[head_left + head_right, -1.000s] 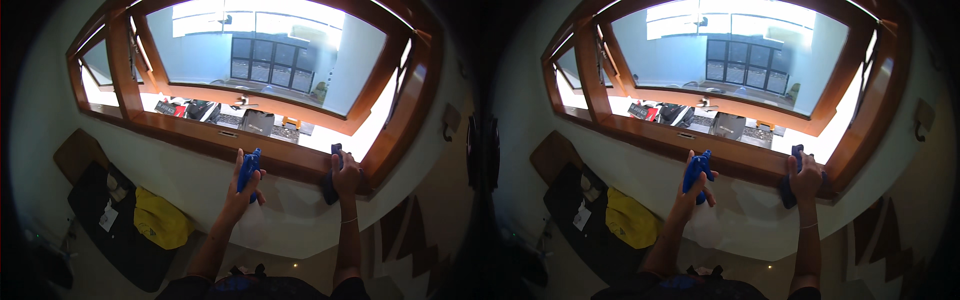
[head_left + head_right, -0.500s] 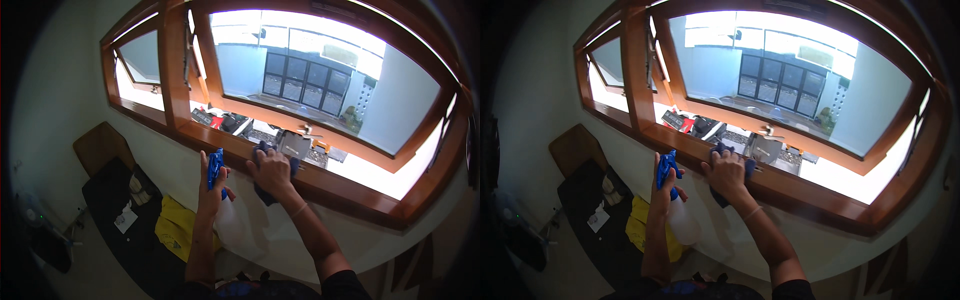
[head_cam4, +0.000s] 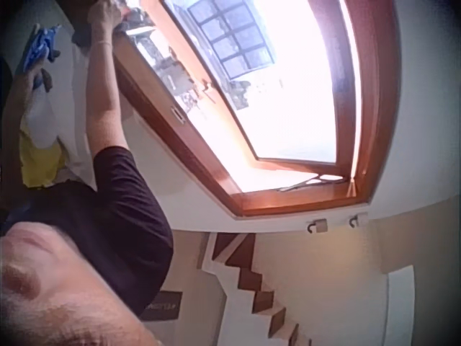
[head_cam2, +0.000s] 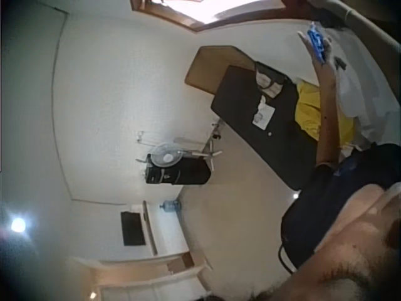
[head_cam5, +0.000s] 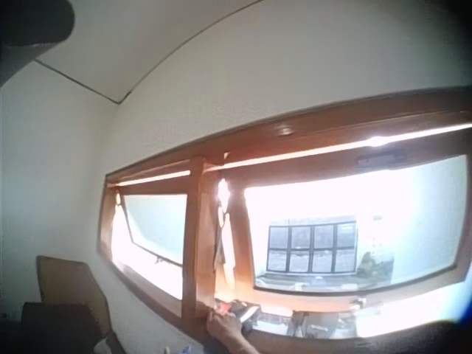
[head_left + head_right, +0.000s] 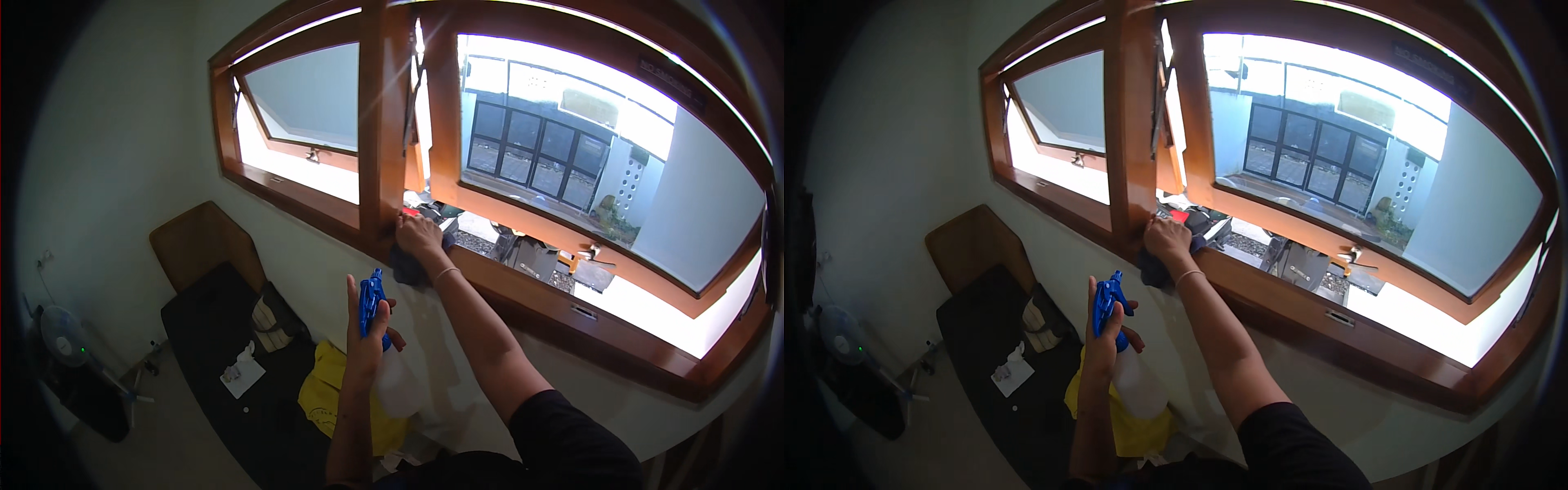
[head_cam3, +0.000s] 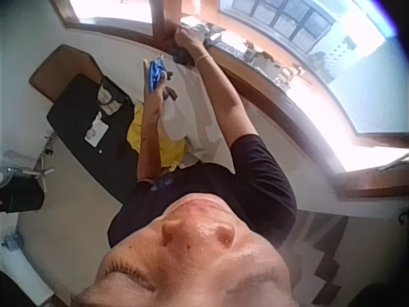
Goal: The person sprays a window with a spray bottle and wipes the glass and wooden frame with a cloth. They repeatedly spray and wipe different sections of the window and frame throughout the clip.
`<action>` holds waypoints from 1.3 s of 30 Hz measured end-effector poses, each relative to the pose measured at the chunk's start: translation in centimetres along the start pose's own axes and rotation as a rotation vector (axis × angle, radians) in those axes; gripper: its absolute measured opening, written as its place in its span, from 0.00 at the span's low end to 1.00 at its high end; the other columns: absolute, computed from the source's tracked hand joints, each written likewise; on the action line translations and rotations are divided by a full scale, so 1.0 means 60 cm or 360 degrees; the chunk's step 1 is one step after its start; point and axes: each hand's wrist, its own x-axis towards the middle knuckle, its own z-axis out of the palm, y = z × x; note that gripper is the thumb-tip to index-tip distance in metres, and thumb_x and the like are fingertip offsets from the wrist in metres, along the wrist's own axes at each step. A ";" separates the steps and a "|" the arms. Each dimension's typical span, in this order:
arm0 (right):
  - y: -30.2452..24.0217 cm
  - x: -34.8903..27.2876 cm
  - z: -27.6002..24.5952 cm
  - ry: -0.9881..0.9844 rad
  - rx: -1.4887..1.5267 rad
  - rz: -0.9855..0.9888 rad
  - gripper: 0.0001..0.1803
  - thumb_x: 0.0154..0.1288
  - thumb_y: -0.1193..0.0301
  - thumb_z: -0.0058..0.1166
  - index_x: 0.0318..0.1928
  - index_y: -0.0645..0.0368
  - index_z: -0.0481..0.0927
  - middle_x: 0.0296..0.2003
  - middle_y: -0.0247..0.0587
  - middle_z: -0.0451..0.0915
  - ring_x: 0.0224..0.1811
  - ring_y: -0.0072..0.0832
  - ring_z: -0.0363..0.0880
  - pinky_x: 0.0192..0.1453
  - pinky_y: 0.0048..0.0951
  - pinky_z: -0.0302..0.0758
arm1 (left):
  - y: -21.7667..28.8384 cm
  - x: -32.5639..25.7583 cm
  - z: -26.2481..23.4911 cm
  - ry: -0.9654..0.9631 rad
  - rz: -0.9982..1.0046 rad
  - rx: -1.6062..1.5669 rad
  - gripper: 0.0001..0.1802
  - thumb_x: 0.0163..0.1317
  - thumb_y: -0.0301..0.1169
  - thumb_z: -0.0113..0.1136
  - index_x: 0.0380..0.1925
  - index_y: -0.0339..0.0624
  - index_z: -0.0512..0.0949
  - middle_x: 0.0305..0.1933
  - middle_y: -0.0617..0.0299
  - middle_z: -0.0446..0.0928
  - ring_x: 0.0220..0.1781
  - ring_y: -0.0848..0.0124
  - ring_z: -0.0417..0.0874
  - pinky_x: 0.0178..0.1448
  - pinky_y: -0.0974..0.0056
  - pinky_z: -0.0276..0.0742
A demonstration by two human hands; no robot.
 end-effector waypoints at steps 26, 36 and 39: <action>0.067 -0.108 -0.139 -0.0187 -0.0110 0.0242 0.23 0.60 0.55 0.41 0.40 0.59 0.83 0.43 0.54 0.81 0.51 0.44 0.78 0.54 0.43 0.72 | 0.012 -0.051 0.082 -0.0388 -0.0211 -0.0072 0.43 0.68 0.45 0.52 0.73 0.51 0.37 0.50 0.48 0.74 0.20 0.72 0.78 0.27 0.69 0.75; 0.354 -0.430 -0.420 0.0210 -0.0402 0.0493 0.18 0.59 0.60 0.44 0.33 0.59 0.83 0.37 0.53 0.81 0.44 0.46 0.79 0.49 0.46 0.75 | -0.050 -0.145 0.297 -0.0914 -0.0360 -0.0251 0.46 0.67 0.44 0.54 0.72 0.51 0.34 0.48 0.47 0.73 0.20 0.70 0.78 0.25 0.68 0.76; 0.463 -0.532 -0.525 0.0297 -0.0441 0.0730 0.16 0.59 0.63 0.43 0.31 0.59 0.83 0.35 0.53 0.81 0.41 0.46 0.80 0.49 0.46 0.75 | -0.062 -0.193 0.371 -0.1041 -0.0465 -0.0327 0.47 0.66 0.43 0.55 0.72 0.53 0.33 0.48 0.47 0.73 0.20 0.71 0.78 0.24 0.68 0.76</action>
